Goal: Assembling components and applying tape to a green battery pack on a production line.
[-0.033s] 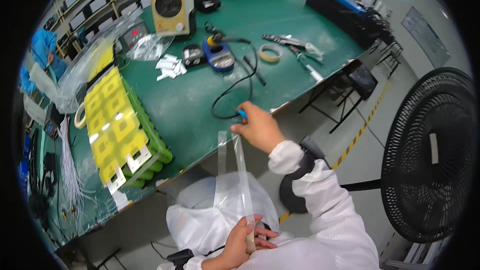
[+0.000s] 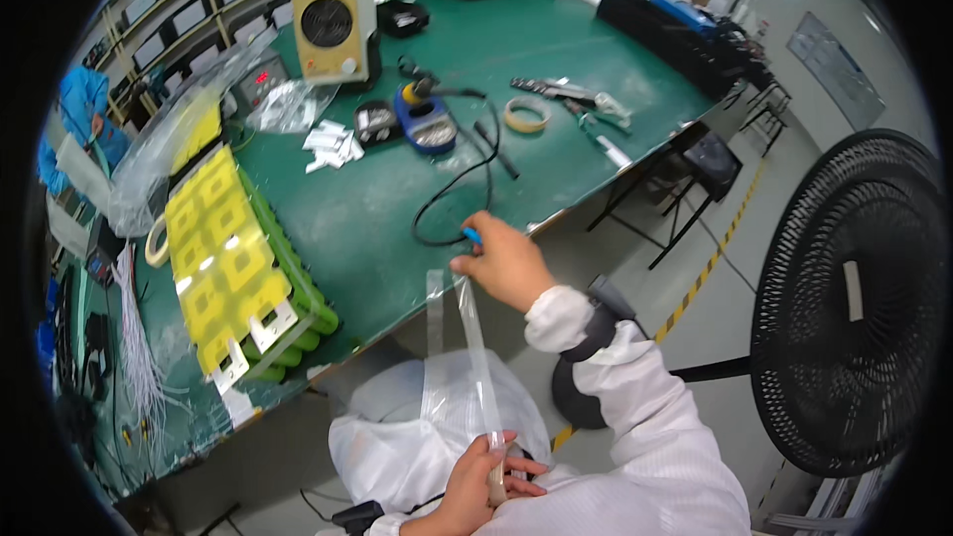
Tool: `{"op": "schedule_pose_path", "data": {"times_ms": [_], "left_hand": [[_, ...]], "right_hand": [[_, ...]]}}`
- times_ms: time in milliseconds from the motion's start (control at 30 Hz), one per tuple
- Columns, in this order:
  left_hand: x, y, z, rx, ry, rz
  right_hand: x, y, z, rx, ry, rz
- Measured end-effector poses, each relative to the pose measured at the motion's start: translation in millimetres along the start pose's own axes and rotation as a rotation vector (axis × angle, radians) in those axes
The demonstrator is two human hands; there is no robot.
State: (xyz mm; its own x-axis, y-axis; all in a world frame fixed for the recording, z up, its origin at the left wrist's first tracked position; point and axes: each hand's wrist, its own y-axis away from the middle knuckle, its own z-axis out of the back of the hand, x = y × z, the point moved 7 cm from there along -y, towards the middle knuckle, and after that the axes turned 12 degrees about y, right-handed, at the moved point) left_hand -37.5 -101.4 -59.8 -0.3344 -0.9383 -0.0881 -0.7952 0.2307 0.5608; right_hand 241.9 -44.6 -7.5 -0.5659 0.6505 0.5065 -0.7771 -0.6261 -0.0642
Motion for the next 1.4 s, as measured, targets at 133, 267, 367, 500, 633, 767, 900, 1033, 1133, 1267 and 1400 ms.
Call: {"op": "schedule_pose_path", "data": {"times_ms": [133, 267, 367, 500, 633, 767, 900, 1033, 1133, 1267, 1400], "left_hand": [[8, -10, 24, -0.061, -0.068, -0.094], [0, -5, 14, -0.084, -0.134, -0.143], [-7, -3, 6, -0.099, -0.127, -0.190], [-7, -2, 11, -0.136, -0.133, -0.208], [-7, -16, 23, -0.199, -0.194, -0.178], [7, -22, 31, -0.141, -0.117, -0.048], [0, -14, 23, -0.127, -0.164, -0.088], [-7, -6, 16, -0.163, -0.233, -0.202], [-15, -6, 13, -0.155, -0.269, -0.256], [-15, -7, 17, -0.150, -0.233, -0.283], [-11, -4, 18, -0.200, -0.148, -0.179]], "right_hand": [[11, 4, -2, 0.004, -0.005, 0.029], [-1, 7, 2, -0.034, -0.002, 0.028], [3, 13, 4, -0.081, -0.013, 0.087], [22, 46, 14, -0.095, -0.168, 0.154], [19, 98, 33, -0.014, -0.160, 0.152], [19, 140, 42, 0.129, -0.110, 0.155], [26, 165, 48, 0.176, 0.051, 0.218], [36, 186, 55, 0.200, 0.227, 0.323], [46, 194, 60, 0.218, 0.395, 0.374], [55, 201, 61, 0.184, 0.486, 0.507], [52, 209, 54, 0.218, 0.539, 0.551]]}}
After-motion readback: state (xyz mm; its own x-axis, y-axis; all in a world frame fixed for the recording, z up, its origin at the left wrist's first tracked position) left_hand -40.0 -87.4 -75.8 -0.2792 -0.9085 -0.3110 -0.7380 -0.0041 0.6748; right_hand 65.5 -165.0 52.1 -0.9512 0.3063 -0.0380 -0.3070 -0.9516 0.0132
